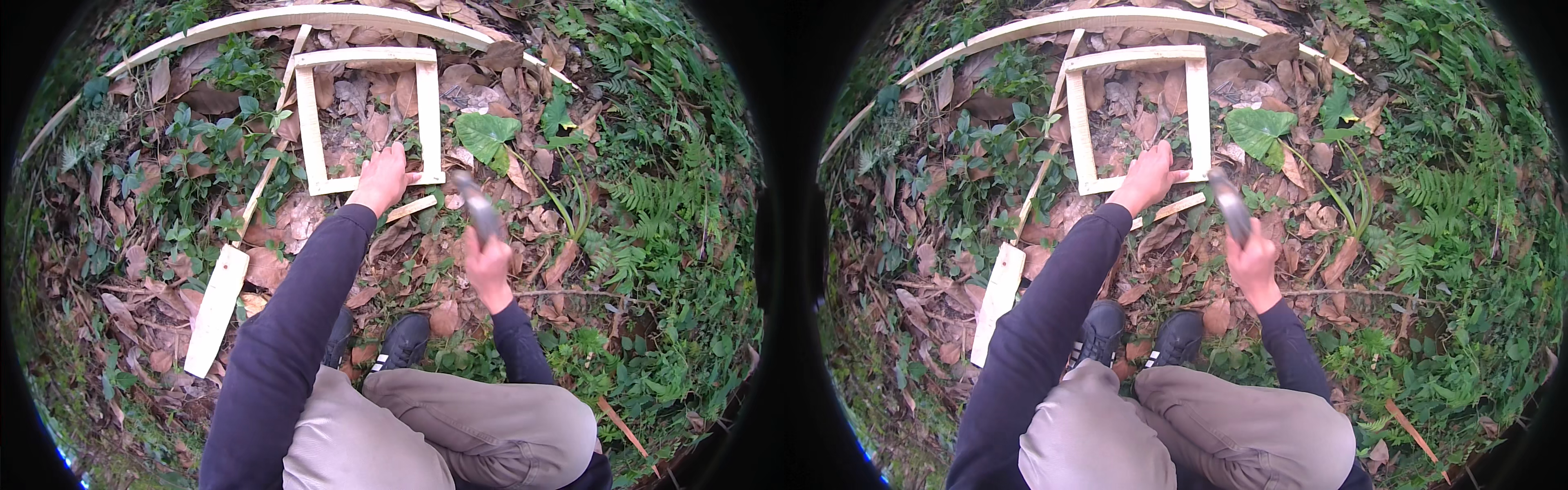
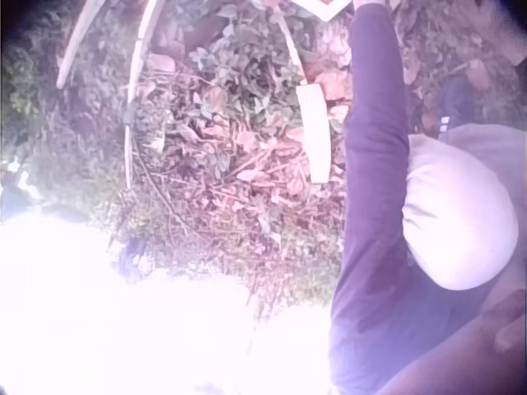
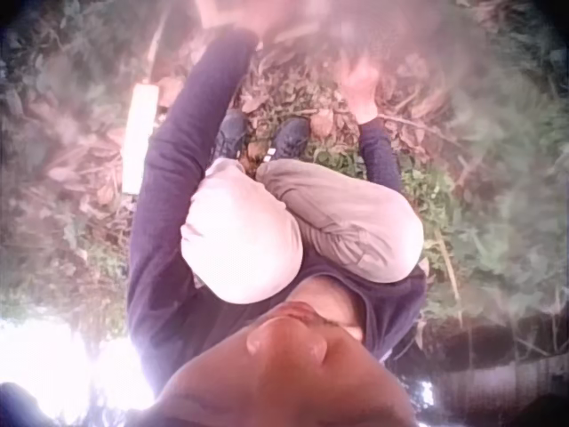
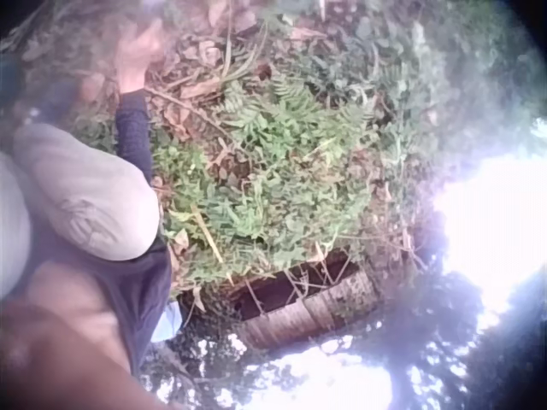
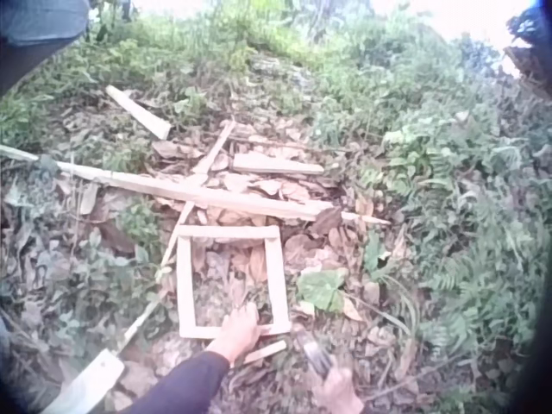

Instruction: The person is assembling a square wooden frame on the forest floor. They use a hammer to drive nails into the corners of the frame to secure the joints. The person repeatedly adjusts the frame and hammers the nails to ensure the structure is stable.

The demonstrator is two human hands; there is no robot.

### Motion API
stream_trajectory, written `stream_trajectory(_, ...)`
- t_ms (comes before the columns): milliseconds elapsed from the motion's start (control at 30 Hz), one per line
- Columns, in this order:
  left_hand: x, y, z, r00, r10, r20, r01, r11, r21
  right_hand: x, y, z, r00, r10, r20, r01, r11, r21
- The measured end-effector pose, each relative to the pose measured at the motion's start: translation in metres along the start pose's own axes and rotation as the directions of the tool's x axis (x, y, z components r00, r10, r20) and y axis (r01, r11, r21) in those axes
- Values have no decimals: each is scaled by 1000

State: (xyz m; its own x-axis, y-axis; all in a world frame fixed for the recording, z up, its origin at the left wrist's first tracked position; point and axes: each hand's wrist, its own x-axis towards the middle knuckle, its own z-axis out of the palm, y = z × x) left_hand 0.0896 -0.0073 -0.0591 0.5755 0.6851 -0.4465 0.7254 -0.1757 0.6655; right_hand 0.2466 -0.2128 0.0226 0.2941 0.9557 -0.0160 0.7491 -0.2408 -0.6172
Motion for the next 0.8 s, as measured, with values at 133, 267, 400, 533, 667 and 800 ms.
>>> stream_trajectory(133, -3, -6, 2, 999, -26, -20, 27, 999, 37, 18, -26, -3, 998, 63, 31, -61, 997, -44)
stream_trajectory(267, -3, -12, -1, 1000, -20, -23, 20, 1000, 4, 8, -55, -28, 957, -218, -194, 224, 975, 10)
stream_trajectory(400, 1, 4, -1, 999, 16, -36, -15, 1000, 15, -13, 20, 9, 990, -98, -102, 95, 995, -35)
stream_trajectory(533, 2, -9, -6, 998, -2, -56, 5, 999, 39, 12, -22, 2, 995, 32, 91, -27, 998, -64)
stream_trajectory(667, 1, -6, -5, 1000, -12, -18, 12, 1000, 5, -2, -58, -40, 964, -177, -197, 201, 973, 110)
stream_trajectory(800, 5, 2, 4, 999, 23, -23, -23, 1000, 19, -19, 24, 7, 983, -90, -162, 93, 996, 13)
